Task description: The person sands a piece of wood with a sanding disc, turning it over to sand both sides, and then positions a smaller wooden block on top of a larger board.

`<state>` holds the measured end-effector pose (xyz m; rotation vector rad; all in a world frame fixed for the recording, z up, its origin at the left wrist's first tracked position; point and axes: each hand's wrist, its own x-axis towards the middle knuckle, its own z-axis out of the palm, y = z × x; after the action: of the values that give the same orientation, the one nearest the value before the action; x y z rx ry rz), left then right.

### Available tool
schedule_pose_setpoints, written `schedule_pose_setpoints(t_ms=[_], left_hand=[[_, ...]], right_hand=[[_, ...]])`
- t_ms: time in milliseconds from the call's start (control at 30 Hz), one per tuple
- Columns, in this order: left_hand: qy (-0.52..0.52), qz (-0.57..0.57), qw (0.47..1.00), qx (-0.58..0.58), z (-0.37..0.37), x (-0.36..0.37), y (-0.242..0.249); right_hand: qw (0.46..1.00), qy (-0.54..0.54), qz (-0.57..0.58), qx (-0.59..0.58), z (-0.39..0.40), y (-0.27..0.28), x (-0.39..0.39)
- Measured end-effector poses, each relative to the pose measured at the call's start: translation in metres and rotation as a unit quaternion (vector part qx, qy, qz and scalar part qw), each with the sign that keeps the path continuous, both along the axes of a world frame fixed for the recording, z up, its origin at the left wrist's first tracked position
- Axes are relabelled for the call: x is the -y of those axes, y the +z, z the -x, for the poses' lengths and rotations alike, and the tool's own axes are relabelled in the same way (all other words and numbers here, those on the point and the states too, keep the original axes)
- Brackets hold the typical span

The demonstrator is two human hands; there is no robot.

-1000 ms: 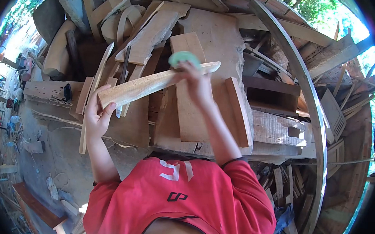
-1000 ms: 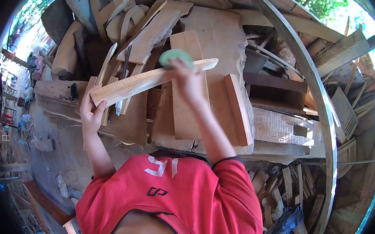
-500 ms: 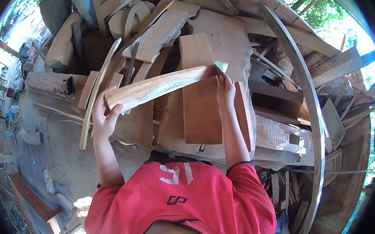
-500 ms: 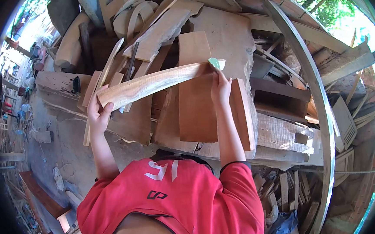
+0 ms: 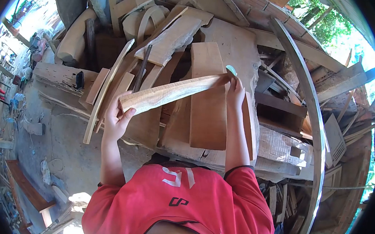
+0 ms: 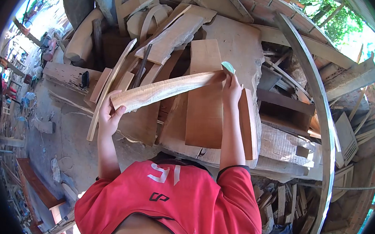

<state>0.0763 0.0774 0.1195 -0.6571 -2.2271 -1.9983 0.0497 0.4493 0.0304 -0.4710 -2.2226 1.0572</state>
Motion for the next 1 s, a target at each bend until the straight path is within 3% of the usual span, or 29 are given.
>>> schedule_pose_setpoints(t_ms=[133, 167, 267, 333, 400, 467, 533, 633, 733, 800, 900, 1000], left_hand=[[0.002, -0.036, 0.999, 0.029, 0.001, -0.002, 0.004], [0.001, -0.037, 0.999, 0.027, 0.003, -0.002, 0.003], [0.006, -0.041, 0.999, 0.034, 0.007, -0.001, 0.003], [-0.005, -0.043, 0.999, 0.028, 0.008, -0.001, 0.005], [-0.005, -0.041, 0.999, 0.029, 0.007, -0.001, 0.006], [-0.004, -0.042, 0.999, 0.026, 0.007, -0.002, 0.005], [0.016, -0.048, 0.999, -0.008, 0.005, -0.004, -0.003], [0.036, -0.035, 0.998, -0.039, 0.002, 0.002, 0.011], [0.045, -0.046, 0.996, -0.056, 0.002, 0.011, 0.02], [0.032, 0.003, 0.998, -0.053, 0.005, 0.021, 0.025], [0.034, 0.016, 0.998, -0.057, 0.011, 0.029, 0.012], [0.053, 0.008, 0.997, -0.06, 0.01, 0.026, 0.008]], right_hand=[[0.99, 0.069, -0.12, -0.008, -0.009, 0.026, 0.056], [0.98, 0.146, -0.087, -0.105, -0.012, 0.03, 0.077], [0.958, 0.25, -0.124, -0.06, -0.034, 0.055, 0.114], [0.963, 0.247, -0.112, -0.006, -0.029, 0.049, 0.095], [0.978, 0.178, -0.108, 0.004, -0.017, 0.036, 0.063], [0.988, 0.155, 0.008, -0.023, -0.007, 0.029, 0.03], [0.993, 0.115, -0.002, 0.025, -0.008, 0.035, 0.022], [0.988, 0.146, -0.04, -0.022, -0.004, 0.04, 0.033], [0.99, 0.132, -0.052, 0.003, 0.001, 0.051, 0.04], [0.989, 0.139, -0.043, 0.008, 0.008, 0.049, 0.038], [0.987, 0.163, -0.011, -0.01, 0.02, 0.038, 0.035], [0.983, 0.175, -0.054, -0.028, 0.018, 0.043, 0.048]])
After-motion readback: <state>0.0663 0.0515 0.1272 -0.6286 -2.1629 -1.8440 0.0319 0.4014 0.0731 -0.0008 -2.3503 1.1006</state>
